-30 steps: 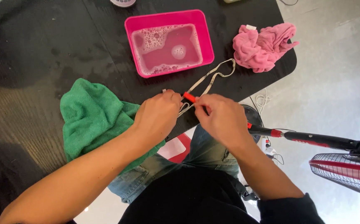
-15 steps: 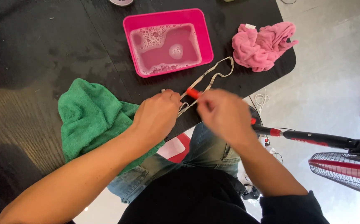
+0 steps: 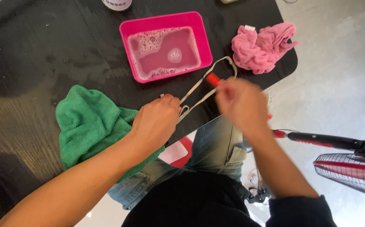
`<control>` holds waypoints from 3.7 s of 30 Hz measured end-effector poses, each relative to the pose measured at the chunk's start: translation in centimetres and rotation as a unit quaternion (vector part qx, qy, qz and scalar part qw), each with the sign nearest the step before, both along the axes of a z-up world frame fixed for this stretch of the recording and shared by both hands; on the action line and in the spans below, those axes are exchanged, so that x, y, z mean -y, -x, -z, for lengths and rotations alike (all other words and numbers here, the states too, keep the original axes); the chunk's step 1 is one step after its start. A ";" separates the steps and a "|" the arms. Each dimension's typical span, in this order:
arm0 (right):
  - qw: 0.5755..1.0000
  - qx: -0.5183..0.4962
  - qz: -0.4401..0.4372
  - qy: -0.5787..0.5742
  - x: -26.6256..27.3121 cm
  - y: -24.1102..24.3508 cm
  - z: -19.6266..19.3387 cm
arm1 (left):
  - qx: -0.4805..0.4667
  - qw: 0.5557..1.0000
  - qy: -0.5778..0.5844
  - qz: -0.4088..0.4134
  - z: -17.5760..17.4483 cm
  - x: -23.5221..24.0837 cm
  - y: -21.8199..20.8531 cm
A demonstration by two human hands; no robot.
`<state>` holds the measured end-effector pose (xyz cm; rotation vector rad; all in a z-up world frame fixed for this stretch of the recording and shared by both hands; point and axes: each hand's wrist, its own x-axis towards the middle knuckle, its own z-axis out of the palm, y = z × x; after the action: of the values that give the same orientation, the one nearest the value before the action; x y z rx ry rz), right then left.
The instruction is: The person wipes a beige sneaker with a pink cloth, then a green cloth, and places it on a shoe rack. They then pick up shoelaces, dip them in a pink container of soapy water, and scrub them with a red brush.
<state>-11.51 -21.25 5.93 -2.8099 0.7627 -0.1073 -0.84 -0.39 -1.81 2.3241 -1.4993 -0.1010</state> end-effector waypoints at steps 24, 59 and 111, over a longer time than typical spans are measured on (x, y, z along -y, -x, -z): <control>0.996 -0.046 -0.068 0.030 -0.2 -1.9 1.2 | 0.007 1.000 -0.004 0.011 0.2 0.0 0.1; 0.998 -0.058 -0.025 0.001 -0.9 -3.2 -0.5 | 0.014 0.999 -0.027 0.017 0.7 -0.2 0.2; 0.997 0.051 -0.002 0.065 2.9 3.0 2.7 | 0.108 0.993 -0.043 0.013 0.9 -0.5 1.0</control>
<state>-14.55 -24.19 3.20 -2.9013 0.7527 -0.3076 -1.80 0.11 -2.71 2.4486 -1.6582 0.0850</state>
